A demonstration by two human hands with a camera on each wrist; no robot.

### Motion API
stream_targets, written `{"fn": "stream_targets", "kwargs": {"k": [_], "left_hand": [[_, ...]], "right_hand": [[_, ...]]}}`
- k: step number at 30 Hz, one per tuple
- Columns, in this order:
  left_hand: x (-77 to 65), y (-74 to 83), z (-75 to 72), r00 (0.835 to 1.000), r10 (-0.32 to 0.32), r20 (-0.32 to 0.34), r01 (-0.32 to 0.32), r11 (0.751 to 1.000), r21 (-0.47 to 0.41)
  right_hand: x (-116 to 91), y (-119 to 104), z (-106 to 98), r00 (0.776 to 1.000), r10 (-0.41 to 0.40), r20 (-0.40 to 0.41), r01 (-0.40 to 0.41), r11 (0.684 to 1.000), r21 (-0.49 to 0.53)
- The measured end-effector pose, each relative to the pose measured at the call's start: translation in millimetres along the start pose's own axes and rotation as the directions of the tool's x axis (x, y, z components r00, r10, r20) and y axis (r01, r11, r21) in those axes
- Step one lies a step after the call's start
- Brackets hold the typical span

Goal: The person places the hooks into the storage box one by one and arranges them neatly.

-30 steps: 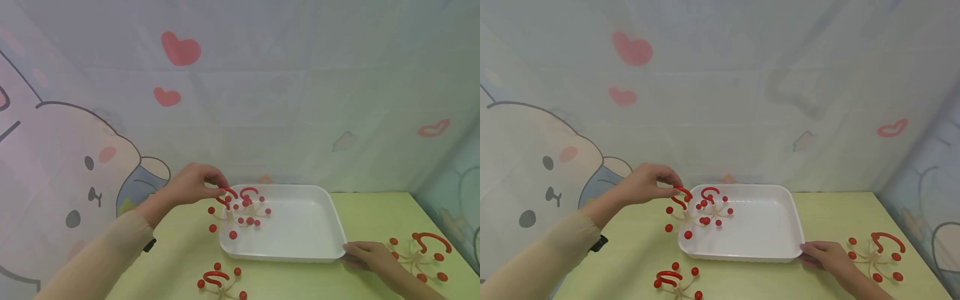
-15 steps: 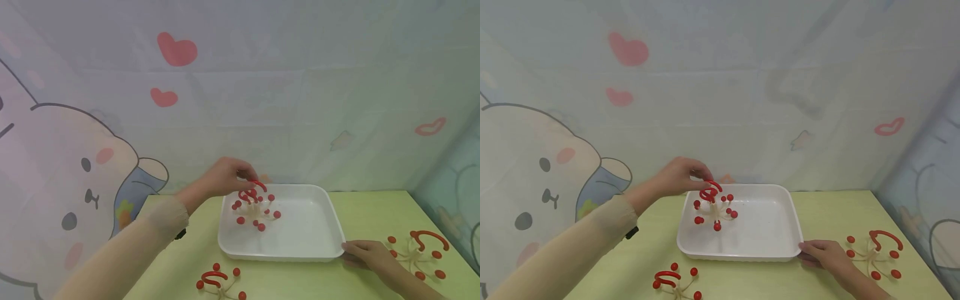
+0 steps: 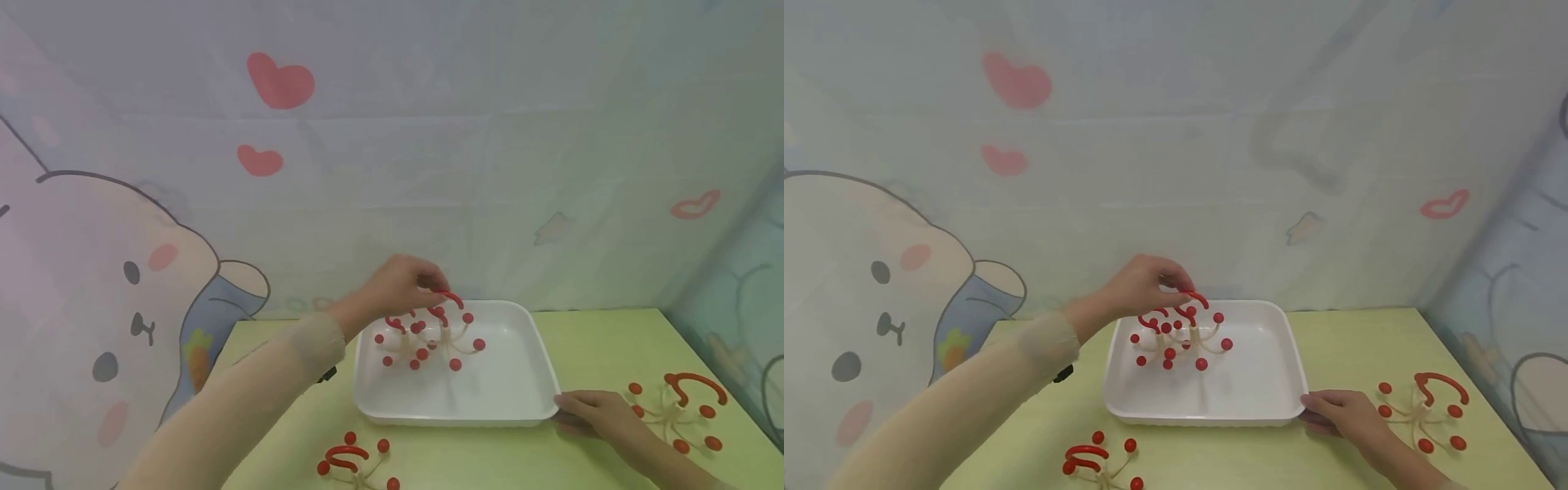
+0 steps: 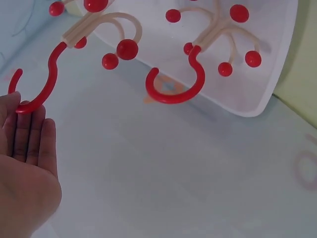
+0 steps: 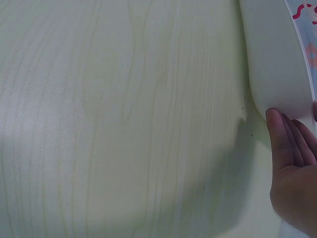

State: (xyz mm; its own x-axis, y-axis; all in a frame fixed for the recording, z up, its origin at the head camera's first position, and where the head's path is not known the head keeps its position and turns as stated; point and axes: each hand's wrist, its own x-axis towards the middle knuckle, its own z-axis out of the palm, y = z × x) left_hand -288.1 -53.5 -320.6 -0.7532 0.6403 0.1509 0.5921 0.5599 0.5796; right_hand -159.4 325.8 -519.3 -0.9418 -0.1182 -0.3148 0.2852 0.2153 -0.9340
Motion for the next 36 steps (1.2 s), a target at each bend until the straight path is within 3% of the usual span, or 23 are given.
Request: {"fn": "stream_targets", "kwargs": {"k": [18, 36], "left_hand": [[24.0, -7.4, 25.9, 1.0, -0.02, -0.002, 0.02, 0.999, 0.028], [37.7, -15.0, 58.6, 0.99, -0.144, 0.01, 0.144, 0.99, -0.01]], "right_hand": [[-7, -3, 2, 0.999, -0.034, 0.021, 0.034, 0.999, -0.001], [-12, -6, 3, 1.0, 0.011, 0.003, -0.011, 1.0, -0.016]]}}
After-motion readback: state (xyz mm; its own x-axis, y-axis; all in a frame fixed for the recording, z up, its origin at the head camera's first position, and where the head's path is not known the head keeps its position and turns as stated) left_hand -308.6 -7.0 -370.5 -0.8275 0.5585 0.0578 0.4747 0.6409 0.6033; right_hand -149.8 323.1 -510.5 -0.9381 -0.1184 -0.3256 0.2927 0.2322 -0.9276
